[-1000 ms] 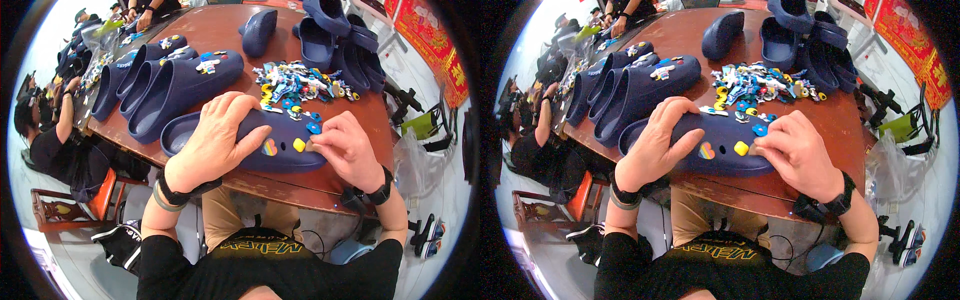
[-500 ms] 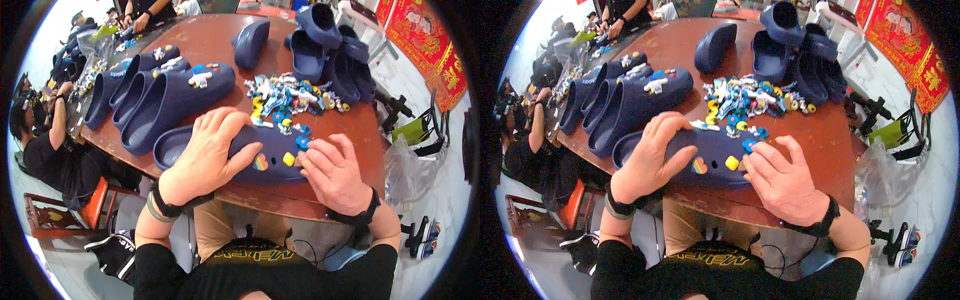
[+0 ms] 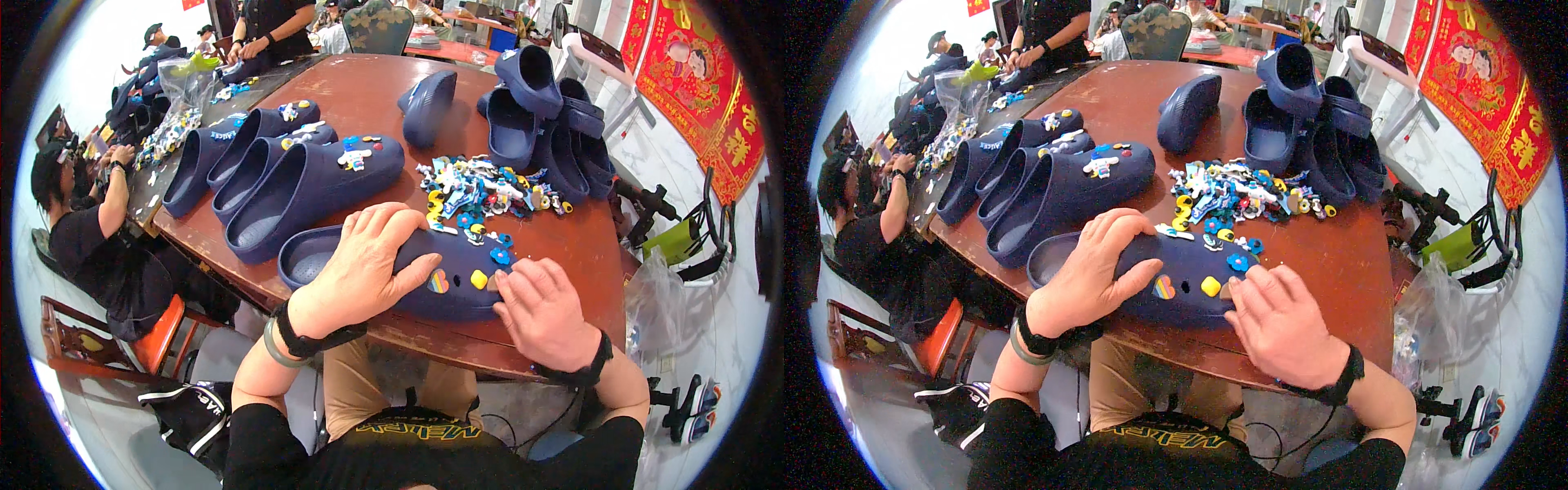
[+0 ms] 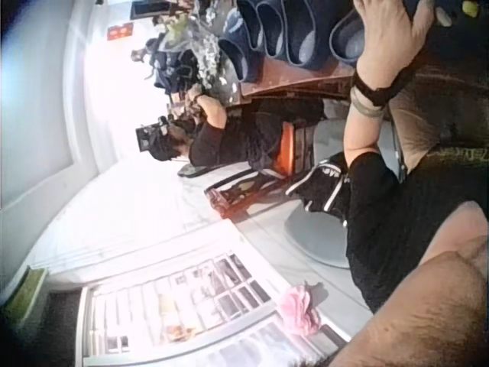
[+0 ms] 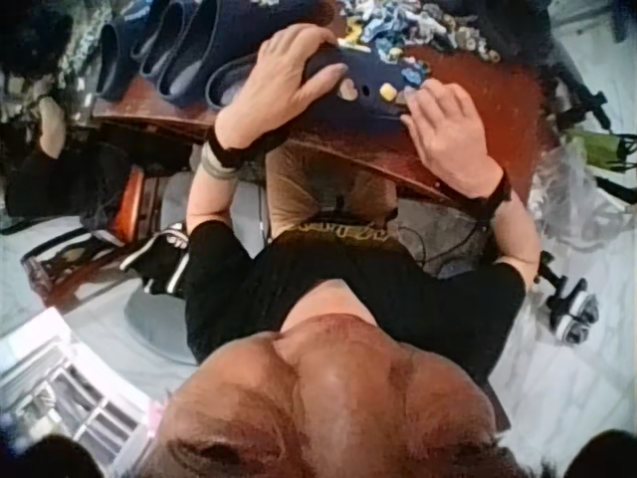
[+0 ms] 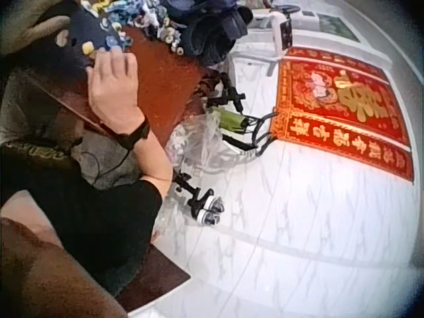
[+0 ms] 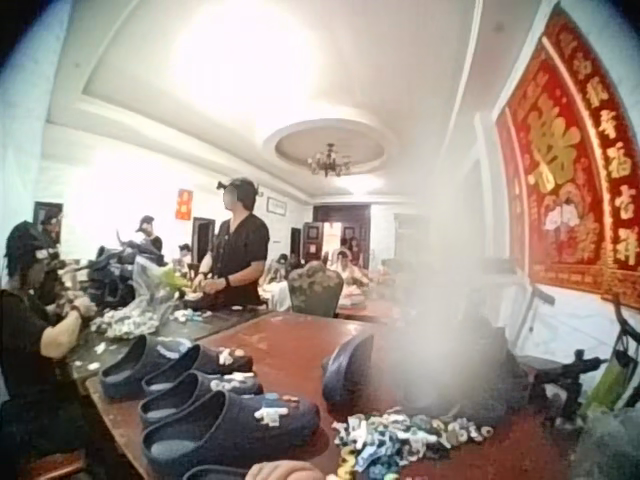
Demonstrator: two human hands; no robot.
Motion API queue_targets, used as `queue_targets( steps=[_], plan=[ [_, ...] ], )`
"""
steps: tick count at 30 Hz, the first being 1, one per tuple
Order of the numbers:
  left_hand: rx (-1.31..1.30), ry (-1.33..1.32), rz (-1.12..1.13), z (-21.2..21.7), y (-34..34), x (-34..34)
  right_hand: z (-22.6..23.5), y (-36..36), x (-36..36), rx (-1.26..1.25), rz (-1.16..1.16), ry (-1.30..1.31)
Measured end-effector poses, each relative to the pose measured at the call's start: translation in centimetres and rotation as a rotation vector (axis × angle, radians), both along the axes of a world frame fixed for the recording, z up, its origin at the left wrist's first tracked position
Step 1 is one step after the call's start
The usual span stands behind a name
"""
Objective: The person is seen attaching decorative charms into the holes of a blue foam clog-style shoe.
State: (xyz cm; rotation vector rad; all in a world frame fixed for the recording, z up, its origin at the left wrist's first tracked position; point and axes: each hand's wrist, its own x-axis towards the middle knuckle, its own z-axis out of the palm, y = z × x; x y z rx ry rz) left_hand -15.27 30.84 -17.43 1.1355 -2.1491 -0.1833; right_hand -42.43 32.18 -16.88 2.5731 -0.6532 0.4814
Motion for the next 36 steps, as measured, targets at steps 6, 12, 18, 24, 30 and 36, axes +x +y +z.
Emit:
queue_targets(
  steps=[6,12,18,24,30,36],
  plan=[
    [-0.041,0.003,-0.006,-0.7,0.2,0.4,-1.4,-2.8,-1.5,0.471,0.083,-0.487],
    [-0.054,-0.138,0.064,-1.2,0.9,2.1,-2.1,-2.7,-1.5,0.615,0.051,-0.520],
    [-0.067,-0.188,0.158,-2.1,1.1,4.2,-2.9,-2.9,-1.1,0.770,-0.026,-0.449],
    [-0.071,-0.226,0.150,-2.2,1.9,4.4,-3.8,-2.5,-1.7,0.771,-0.053,-0.402],
    [-0.072,-0.250,0.170,-2.8,3.0,4.4,-3.8,-1.4,-1.6,0.827,-0.059,-0.401],
    [-0.041,-0.217,0.125,-1.0,1.7,4.3,-3.6,-2.8,-2.0,0.748,0.000,-0.398]
  ],
)
